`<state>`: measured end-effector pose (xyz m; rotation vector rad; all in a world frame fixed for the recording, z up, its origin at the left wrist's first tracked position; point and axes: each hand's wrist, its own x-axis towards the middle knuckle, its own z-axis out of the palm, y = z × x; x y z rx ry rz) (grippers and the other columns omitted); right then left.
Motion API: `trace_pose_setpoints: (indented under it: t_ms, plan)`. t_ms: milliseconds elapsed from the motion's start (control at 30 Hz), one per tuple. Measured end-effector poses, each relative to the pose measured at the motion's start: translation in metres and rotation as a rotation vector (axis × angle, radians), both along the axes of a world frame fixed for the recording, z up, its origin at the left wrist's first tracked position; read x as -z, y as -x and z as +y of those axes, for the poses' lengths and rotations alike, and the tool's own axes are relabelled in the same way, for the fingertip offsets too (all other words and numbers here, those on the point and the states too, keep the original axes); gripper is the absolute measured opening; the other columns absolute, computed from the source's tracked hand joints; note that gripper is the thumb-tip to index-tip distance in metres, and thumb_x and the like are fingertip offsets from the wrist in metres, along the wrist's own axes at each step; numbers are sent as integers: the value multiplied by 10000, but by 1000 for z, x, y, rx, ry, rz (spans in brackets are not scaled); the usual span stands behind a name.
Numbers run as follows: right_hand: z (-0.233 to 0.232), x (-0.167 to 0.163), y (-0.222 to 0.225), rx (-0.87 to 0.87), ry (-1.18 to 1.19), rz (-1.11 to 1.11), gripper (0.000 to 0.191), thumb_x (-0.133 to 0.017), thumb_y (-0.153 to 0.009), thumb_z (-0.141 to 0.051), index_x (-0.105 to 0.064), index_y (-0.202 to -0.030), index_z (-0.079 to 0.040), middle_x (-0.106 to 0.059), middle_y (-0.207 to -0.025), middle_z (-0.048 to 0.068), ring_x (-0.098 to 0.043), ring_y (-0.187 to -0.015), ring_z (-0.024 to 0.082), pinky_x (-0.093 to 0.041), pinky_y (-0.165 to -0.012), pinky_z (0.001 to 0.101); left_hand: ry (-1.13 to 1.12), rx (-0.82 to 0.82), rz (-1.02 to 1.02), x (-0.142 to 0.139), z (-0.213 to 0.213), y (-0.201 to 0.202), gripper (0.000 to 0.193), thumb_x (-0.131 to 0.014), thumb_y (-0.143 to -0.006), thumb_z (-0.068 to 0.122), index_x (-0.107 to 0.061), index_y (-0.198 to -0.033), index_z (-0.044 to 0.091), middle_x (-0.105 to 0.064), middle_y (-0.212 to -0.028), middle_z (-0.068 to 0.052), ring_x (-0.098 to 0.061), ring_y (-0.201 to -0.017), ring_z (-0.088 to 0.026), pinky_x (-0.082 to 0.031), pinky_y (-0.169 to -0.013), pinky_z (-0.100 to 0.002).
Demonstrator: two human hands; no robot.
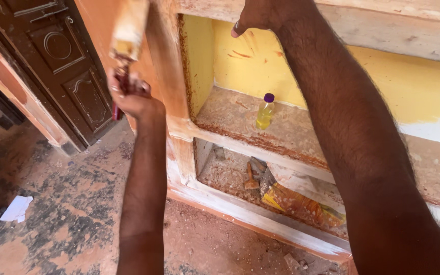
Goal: The person paints the interior surfaces of a built-in wall cabinet with white paint using a brush. They repeatedly dip the brush into a small container and apply paint to the back panel and side edges of the upper shelf compartment.
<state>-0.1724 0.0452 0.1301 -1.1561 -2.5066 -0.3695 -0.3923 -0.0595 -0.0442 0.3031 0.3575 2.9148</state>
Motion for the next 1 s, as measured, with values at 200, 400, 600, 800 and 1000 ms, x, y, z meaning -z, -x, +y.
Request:
trace_pose_setpoints:
  t_ms: [200, 400, 600, 800, 1000]
  plan:
    - [7, 1, 2, -12, -42, 5, 690, -905, -759, -518, -707, -1167, 2, -735, -1053, 224, -719, -931, 399, -566, -853, 546, -8, -27, 292, -56, 18, 11, 509, -432, -1068, 417, -561, -1447, 102, -773, -783, -77, -561, -509, -95, -446, -464, -256]
    - [8, 2, -1, -38, -64, 10, 696, -914, -760, -524, -717, -1152, 17, -740, -1052, 224, -716, -939, 402, -567, -859, 543, 170, 95, 104, -3, 26, -4, 382, -473, -1086, 379, -649, -1286, 105, -753, -793, -30, -531, -507, -72, -400, -461, -233]
    - [7, -1, 2, -59, -116, -13, 740, -928, -737, -524, -697, -1169, 30, -739, -1042, 234, -714, -933, 413, -565, -857, 547, 24, 71, 60, 10, 10, -1, 301, -493, -1100, 323, -642, -1190, 77, -684, -731, -36, -529, -501, -100, -409, -441, -254]
    - [6, -1, 3, -3, 89, 89, 666, -887, -783, -491, -690, -1199, -11, -725, -1104, 208, -709, -968, 393, -561, -865, 567, -72, 22, 284, -41, 22, 12, 354, -449, -1035, 357, -638, -1230, 129, -728, -717, -69, -590, -513, -111, -438, -437, -252]
    - [1, 2, 0, 44, 52, 45, 661, -867, -808, -518, -693, -1208, -22, -728, -1108, 211, -710, -966, 409, -554, -871, 586, 195, 124, 102, 10, 34, -5, 365, -460, -1099, 367, -634, -1218, 69, -710, -773, -21, -553, -525, -99, -417, -459, -265]
